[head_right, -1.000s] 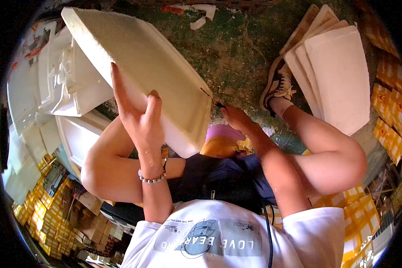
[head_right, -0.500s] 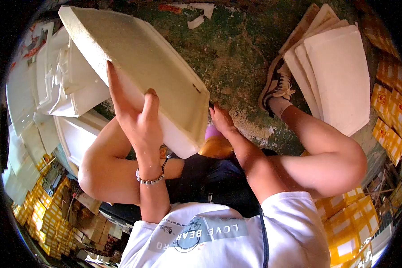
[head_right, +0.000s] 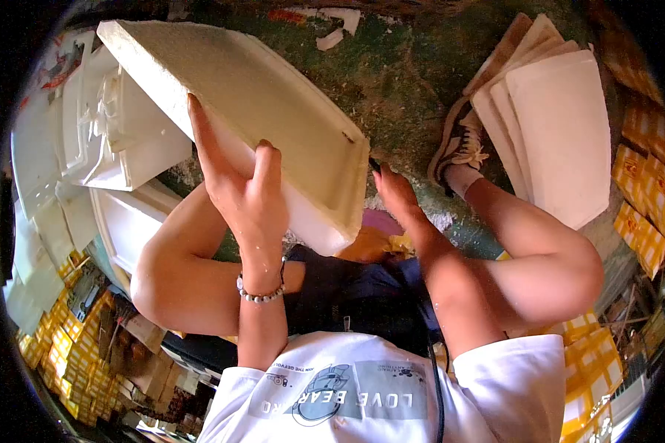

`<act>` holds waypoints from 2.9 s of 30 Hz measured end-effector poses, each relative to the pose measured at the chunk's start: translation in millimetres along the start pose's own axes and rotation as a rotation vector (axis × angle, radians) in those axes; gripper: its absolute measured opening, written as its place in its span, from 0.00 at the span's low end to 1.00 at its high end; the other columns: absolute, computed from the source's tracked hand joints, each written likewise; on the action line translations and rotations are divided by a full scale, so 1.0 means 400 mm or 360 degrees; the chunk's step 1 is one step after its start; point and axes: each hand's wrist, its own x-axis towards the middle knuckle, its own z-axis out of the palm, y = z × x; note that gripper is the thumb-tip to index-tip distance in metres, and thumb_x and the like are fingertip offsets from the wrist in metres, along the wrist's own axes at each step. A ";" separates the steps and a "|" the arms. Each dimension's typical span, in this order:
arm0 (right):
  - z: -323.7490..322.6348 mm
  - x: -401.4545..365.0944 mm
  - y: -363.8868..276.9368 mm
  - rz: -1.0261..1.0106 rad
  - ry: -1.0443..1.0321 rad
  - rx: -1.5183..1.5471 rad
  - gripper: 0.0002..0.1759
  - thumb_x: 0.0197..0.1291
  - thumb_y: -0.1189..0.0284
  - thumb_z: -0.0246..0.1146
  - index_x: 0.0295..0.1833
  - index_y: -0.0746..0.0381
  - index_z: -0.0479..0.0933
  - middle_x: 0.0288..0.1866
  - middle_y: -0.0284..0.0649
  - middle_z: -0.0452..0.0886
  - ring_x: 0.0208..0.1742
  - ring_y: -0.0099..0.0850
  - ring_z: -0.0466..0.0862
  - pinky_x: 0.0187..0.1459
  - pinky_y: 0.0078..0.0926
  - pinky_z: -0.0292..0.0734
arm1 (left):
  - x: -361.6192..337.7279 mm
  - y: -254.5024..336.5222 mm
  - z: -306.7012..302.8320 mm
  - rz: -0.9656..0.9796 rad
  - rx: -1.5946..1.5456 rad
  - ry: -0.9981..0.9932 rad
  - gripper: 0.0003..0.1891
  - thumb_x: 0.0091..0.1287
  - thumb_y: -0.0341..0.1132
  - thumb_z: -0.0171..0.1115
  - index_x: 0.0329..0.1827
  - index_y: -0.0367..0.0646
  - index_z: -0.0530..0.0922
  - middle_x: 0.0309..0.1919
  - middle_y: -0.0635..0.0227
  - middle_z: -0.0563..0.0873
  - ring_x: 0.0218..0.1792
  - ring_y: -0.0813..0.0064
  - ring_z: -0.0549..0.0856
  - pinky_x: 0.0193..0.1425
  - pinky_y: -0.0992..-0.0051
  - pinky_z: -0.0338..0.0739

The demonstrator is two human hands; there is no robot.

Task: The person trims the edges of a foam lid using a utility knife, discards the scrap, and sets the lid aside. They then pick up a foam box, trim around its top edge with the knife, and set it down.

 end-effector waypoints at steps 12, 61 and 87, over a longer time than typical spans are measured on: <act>0.189 0.074 0.052 0.0285 0.0054 0.0461 0.17 0.78 0.62 0.54 0.57 0.66 0.70 0.36 0.62 0.84 0.36 0.63 0.85 0.35 0.59 0.78 | 0.001 0.039 0.010 -0.0091 -0.0110 -0.0162 0.45 0.59 0.22 0.56 0.86 0.38 0.56 0.82 0.55 0.65 0.77 0.64 0.70 0.79 0.67 0.63; 0.109 0.052 -0.022 0.0189 0.0192 0.0090 0.17 0.76 0.59 0.59 0.52 0.63 0.71 0.32 0.58 0.85 0.33 0.60 0.86 0.31 0.59 0.80 | 0.080 0.011 0.006 -0.0020 -0.0089 -0.0102 0.46 0.56 0.29 0.63 0.84 0.40 0.62 0.68 0.51 0.80 0.63 0.62 0.82 0.70 0.66 0.74; 0.160 0.101 -0.049 0.0220 0.0195 -0.0113 0.20 0.80 0.58 0.53 0.58 0.66 0.71 0.24 0.57 0.84 0.27 0.57 0.86 0.28 0.57 0.79 | 0.125 -0.025 -0.027 -0.0002 -0.0149 -0.0078 0.44 0.57 0.23 0.56 0.84 0.38 0.62 0.75 0.56 0.74 0.68 0.70 0.76 0.69 0.76 0.70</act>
